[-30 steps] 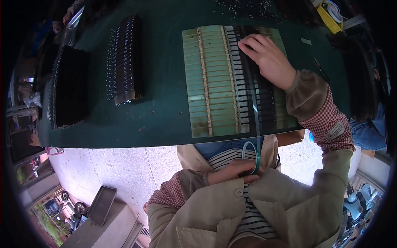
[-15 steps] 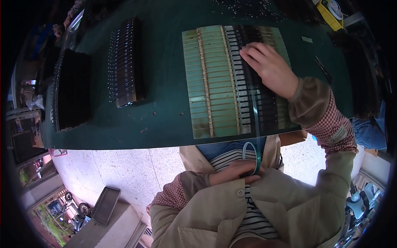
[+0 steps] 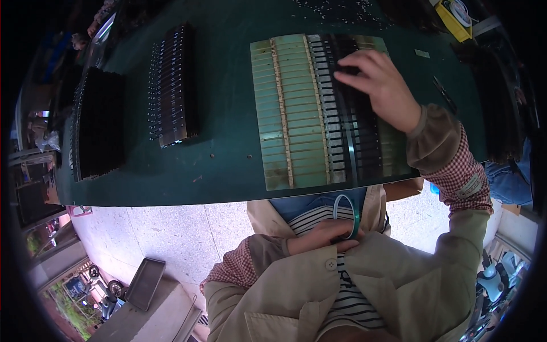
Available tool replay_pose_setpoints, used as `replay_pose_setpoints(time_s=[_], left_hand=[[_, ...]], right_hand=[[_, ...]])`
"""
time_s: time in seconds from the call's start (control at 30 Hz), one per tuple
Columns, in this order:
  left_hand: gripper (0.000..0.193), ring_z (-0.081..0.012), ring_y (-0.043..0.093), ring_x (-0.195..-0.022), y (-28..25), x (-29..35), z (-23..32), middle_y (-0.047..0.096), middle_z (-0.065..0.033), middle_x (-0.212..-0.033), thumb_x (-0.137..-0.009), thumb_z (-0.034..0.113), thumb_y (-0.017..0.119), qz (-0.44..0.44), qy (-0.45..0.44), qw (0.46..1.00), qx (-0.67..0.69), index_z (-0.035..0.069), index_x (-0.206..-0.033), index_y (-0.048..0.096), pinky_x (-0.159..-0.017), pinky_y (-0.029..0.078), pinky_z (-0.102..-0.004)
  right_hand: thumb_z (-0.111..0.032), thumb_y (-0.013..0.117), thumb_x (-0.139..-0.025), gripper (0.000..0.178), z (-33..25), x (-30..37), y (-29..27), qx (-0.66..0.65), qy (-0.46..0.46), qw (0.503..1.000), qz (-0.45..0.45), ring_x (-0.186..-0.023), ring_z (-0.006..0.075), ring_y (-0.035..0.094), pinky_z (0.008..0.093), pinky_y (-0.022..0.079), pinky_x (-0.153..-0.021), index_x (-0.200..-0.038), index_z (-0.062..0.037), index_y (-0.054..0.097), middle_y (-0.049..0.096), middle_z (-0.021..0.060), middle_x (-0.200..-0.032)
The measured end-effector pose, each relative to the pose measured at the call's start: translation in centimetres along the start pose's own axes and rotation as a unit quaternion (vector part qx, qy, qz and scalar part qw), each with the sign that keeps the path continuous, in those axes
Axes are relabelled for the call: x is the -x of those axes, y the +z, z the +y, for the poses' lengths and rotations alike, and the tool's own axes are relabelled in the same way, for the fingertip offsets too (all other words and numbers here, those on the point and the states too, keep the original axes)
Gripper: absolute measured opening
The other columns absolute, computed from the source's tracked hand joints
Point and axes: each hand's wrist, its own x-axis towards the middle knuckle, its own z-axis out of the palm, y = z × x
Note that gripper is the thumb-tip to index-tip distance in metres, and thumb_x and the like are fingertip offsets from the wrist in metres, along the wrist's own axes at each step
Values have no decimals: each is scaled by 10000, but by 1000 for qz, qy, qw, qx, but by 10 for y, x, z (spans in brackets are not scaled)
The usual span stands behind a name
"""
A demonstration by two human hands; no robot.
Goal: The person places and organizes small electronic components by hand from a storage tray onto a circuit board assembly fixture.
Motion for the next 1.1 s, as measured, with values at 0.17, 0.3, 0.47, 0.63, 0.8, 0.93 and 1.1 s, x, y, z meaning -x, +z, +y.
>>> replay_pose_setpoints(time_s=[0.17, 0.3, 0.47, 0.63, 0.8, 0.93, 1.1], left_hand=[[210, -234, 609, -832, -2, -5, 1, 614, -111, -924, -832, 106, 612, 6, 24, 1000, -10, 4, -1012, 572, -723, 480, -317], [208, -243, 599, -805, 1, -5, -1, 587, -121, -873, -839, 106, 591, 12, 43, 999, -16, 1, -1009, 531, -703, 473, -317], [214, -241, 614, -818, -1, -4, 1, 616, -113, -893, -834, 104, 610, 9, 20, 1000, -8, -3, -1014, 570, -710, 482, -318], [210, -246, 614, -818, 0, -5, 1, 615, -118, -894, -836, 98, 607, 5, 15, 1000, -5, -8, -1013, 567, -710, 481, -316], [209, -248, 615, -821, 0, -6, 1, 614, -125, -899, -839, 91, 601, 3, 19, 1000, -18, -13, -1016, 562, -714, 482, -318], [216, -249, 616, -831, 0, -6, 0, 615, -126, -908, -840, 93, 601, 2, 18, 1000, -4, -15, -1023, 558, -720, 482, -319], [204, -242, 604, -794, 3, -2, 3, 590, -118, -864, -843, 123, 590, 22, 25, 999, -16, 8, -1001, 532, -697, 475, -313]], right_hand=[[68, 556, -656, 414, -13, 8, 9, 23, 22, 999, 16, -1044, 266, 478, 338, 390, -889, -1054, -32, 608, 539, 105, -1069], [-63, 610, -728, 197, 12, 1, -5, -103, 104, 986, 85, -933, 215, 496, 337, 389, -835, -923, -46, 631, 554, 48, -901], [-79, 634, -750, 80, 23, -4, 3, -87, 129, 988, 15, -828, 211, 500, 333, 389, -779, -812, -42, 599, 537, 38, -825], [-114, 636, -748, 109, 22, -4, 9, -98, 117, 988, 36, -790, 210, 479, 325, 378, -777, -740, -51, 548, 502, 30, -764], [-126, 611, -773, 88, 22, -3, 10, -88, 131, 987, 18, -799, 212, 474, 333, 375, -801, -759, -58, 557, 504, 30, -771], [-71, 586, -770, 78, 21, -1, 9, -118, 108, 985, 57, -815, 218, 475, 331, 382, -800, -847, -59, 599, 508, 39, -796], [29, 548, -722, 323, -5, 0, 8, 19, 26, 999, 15, -858, 227, 475, 328, 391, -814, -1020, -71, 626, 523, 55, -879]])
